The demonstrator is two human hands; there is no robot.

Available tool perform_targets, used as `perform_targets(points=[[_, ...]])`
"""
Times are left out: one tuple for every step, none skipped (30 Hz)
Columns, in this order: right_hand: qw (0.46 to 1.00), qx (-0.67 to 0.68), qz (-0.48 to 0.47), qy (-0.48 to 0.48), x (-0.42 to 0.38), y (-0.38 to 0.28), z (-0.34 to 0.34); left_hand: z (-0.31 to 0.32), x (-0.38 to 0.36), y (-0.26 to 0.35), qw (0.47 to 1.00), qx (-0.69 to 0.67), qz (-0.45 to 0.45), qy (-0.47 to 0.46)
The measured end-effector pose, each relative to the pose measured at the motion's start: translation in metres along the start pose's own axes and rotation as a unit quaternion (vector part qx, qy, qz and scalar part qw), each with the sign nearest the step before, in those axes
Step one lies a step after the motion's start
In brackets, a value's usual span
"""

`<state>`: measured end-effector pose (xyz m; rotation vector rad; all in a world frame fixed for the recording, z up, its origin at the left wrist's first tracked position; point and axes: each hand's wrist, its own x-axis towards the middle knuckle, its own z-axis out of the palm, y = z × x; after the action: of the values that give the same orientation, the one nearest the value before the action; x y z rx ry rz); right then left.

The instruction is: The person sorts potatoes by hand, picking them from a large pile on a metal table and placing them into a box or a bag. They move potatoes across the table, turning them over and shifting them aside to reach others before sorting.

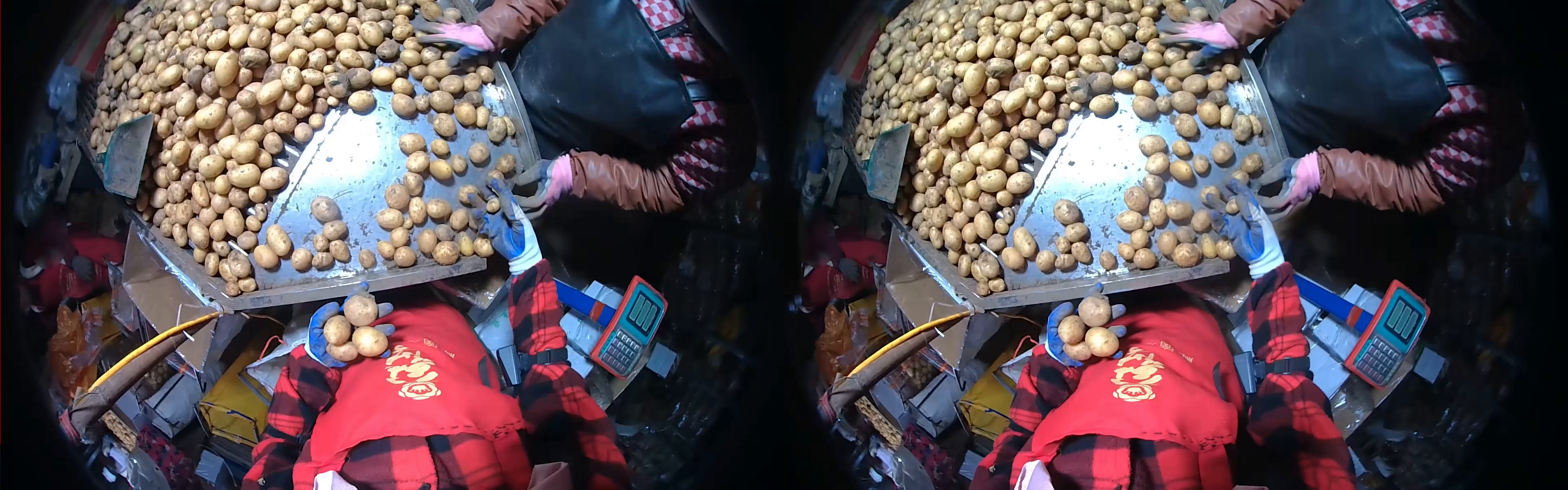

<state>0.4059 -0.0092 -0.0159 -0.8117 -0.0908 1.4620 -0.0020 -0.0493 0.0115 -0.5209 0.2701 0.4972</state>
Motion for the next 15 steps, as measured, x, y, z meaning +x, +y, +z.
perform_targets(points=[[0.997, -0.064, 0.013, 0.028, 0.022, -0.003, -0.025, 0.0, -0.001, 0.001, 1.0, 0.015, -0.006, -0.013], [0.99, -0.128, 0.027, 0.053, 0.053, -0.008, -0.048, 0.001, 0.0, 0.002, 0.999, 0.031, -0.01, -0.027], [0.955, -0.239, -0.088, 0.154, 0.062, -0.012, 0.001, 0.008, 0.006, 0.002, 0.995, 0.035, -0.023, -0.086], [0.832, -0.514, -0.124, 0.168, 0.092, -0.028, 0.007, 0.013, 0.01, 0.001, 0.996, 0.034, -0.017, -0.084], [0.588, -0.69, -0.391, 0.158, 0.129, -0.031, -0.013, 0.018, 0.012, 0.0, 0.995, 0.04, -0.001, -0.091], [0.358, -0.857, -0.296, 0.225, 0.123, -0.051, 0.039, 0.02, 0.01, 0.0, 0.994, 0.046, 0.018, -0.096], [0.335, -0.883, -0.197, 0.263, 0.152, -0.058, 0.028, 0.011, 0.009, 0.008, 0.993, 0.085, 0.013, -0.08], [0.349, -0.889, -0.127, 0.269, 0.178, -0.061, 0.013, 0.009, 0.012, 0.007, 0.992, 0.077, 0.031, -0.091], [0.338, -0.883, -0.087, 0.314, 0.201, -0.053, -0.002, 0.006, 0.011, 0.006, 0.993, 0.082, 0.053, -0.061], [0.344, -0.887, -0.064, 0.301, 0.207, -0.05, 0.004, 0.007, 0.009, 0.006, 0.993, 0.087, 0.074, -0.032], [0.336, -0.899, -0.059, 0.275, 0.205, -0.049, 0.004, 0.01, 0.008, 0.006, 0.991, 0.097, 0.096, -0.005], [0.3, -0.924, -0.081, 0.223, 0.193, -0.049, 0.01, 0.013, 0.009, 0.006, 0.987, 0.108, 0.114, 0.017], [0.304, -0.93, -0.074, 0.192, 0.179, -0.054, 0.021, 0.021, 0.009, 0.004, 0.97, 0.183, 0.137, 0.078], [0.321, -0.931, -0.072, 0.157, 0.176, -0.061, 0.014, 0.016, 0.007, 0.006, 0.985, 0.124, 0.112, 0.04], [0.331, -0.931, -0.087, 0.126, 0.177, -0.067, -0.003, 0.014, 0.005, 0.006, 0.98, 0.146, 0.124, 0.05]])
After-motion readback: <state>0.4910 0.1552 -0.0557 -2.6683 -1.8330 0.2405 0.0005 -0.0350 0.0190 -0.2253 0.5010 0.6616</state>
